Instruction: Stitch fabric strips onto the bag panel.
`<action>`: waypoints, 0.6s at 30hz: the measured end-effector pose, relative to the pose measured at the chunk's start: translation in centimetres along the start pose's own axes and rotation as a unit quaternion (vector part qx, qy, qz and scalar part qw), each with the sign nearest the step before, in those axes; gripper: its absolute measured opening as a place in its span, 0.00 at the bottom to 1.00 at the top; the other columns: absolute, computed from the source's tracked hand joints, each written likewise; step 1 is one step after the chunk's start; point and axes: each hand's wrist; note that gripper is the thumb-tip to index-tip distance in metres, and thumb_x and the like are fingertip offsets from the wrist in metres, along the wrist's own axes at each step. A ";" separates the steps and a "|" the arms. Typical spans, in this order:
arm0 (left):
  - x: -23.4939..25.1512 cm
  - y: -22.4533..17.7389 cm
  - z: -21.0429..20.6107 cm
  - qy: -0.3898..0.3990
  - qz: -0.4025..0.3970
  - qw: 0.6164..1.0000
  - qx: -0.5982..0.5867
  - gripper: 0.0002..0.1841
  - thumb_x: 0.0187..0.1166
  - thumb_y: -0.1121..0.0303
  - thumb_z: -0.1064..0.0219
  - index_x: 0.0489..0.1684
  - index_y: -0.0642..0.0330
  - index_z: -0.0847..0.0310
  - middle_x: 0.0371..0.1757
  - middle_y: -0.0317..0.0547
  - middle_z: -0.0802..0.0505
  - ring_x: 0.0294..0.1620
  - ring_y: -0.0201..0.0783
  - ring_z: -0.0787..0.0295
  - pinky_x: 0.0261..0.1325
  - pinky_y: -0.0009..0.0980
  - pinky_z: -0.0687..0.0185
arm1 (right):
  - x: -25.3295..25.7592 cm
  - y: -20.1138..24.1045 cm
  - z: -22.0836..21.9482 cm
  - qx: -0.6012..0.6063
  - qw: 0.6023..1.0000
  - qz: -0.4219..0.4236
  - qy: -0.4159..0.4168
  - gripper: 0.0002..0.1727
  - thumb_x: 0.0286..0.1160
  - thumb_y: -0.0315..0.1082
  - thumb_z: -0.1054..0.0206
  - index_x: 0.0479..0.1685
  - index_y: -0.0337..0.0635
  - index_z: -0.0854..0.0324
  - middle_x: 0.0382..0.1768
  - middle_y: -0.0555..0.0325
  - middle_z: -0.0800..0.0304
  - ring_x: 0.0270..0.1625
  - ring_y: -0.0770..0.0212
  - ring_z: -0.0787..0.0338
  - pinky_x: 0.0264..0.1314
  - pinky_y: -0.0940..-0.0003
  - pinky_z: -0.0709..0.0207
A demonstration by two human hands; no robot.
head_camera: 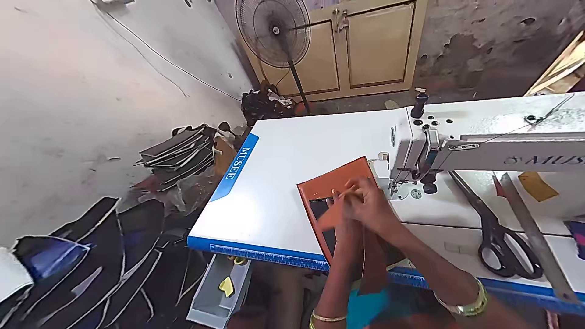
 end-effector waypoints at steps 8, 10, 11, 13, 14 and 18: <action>-0.2 -1.3 1.9 0.079 -0.029 0.992 0.094 0.23 0.81 0.70 0.42 0.76 0.58 0.18 0.82 0.54 0.20 0.89 0.77 0.46 0.85 0.76 0.71 | 5.2 -4.0 0.5 -0.118 0.983 -0.141 -0.026 0.16 0.83 0.22 0.43 0.60 0.27 0.14 0.59 0.35 0.11 0.64 0.45 0.13 0.72 0.55 0.26; -0.3 -1.2 1.9 0.078 -0.031 0.991 0.100 0.23 0.82 0.74 0.44 0.76 0.59 0.19 0.83 0.55 0.21 0.88 0.78 0.45 0.85 0.76 0.68 | 5.3 -3.8 0.4 -0.153 0.976 -0.156 0.010 0.17 0.83 0.22 0.44 0.65 0.25 0.18 0.64 0.32 0.15 0.70 0.41 0.16 0.76 0.53 0.29; -0.3 -1.2 2.0 0.078 -0.032 0.991 0.104 0.24 0.82 0.75 0.44 0.78 0.59 0.21 0.84 0.55 0.22 0.88 0.78 0.45 0.85 0.76 0.68 | 5.3 -3.9 0.5 -0.165 0.973 -0.158 0.018 0.19 0.84 0.22 0.45 0.69 0.25 0.20 0.67 0.31 0.18 0.71 0.41 0.18 0.78 0.54 0.30; -0.2 -1.2 2.0 0.074 -0.034 0.991 0.104 0.24 0.82 0.76 0.44 0.79 0.60 0.22 0.85 0.55 0.24 0.88 0.78 0.45 0.84 0.76 0.66 | 5.4 -4.0 0.5 -0.186 0.969 -0.159 0.031 0.20 0.85 0.23 0.45 0.73 0.26 0.23 0.71 0.30 0.23 0.72 0.41 0.19 0.78 0.56 0.29; -0.3 -1.1 2.0 0.076 -0.031 0.992 0.101 0.25 0.82 0.77 0.44 0.80 0.62 0.24 0.86 0.55 0.25 0.88 0.78 0.46 0.85 0.75 0.67 | 5.5 -4.1 0.6 -0.196 0.966 -0.165 0.043 0.20 0.86 0.23 0.45 0.73 0.27 0.23 0.72 0.30 0.25 0.73 0.41 0.19 0.78 0.56 0.29; -0.3 -0.5 1.1 -0.042 -0.026 0.999 0.013 0.24 0.84 0.78 0.47 0.80 0.74 0.29 0.82 0.61 0.21 0.84 0.76 0.35 0.86 0.70 0.55 | 6.2 -3.6 1.1 -0.260 0.943 -0.178 0.104 0.19 0.88 0.26 0.45 0.71 0.28 0.22 0.76 0.34 0.27 0.74 0.41 0.19 0.77 0.51 0.28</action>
Point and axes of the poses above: each hand's wrist, its own x-axis towards the middle knuckle, its own z-axis out of the back of the hand, y = z × x
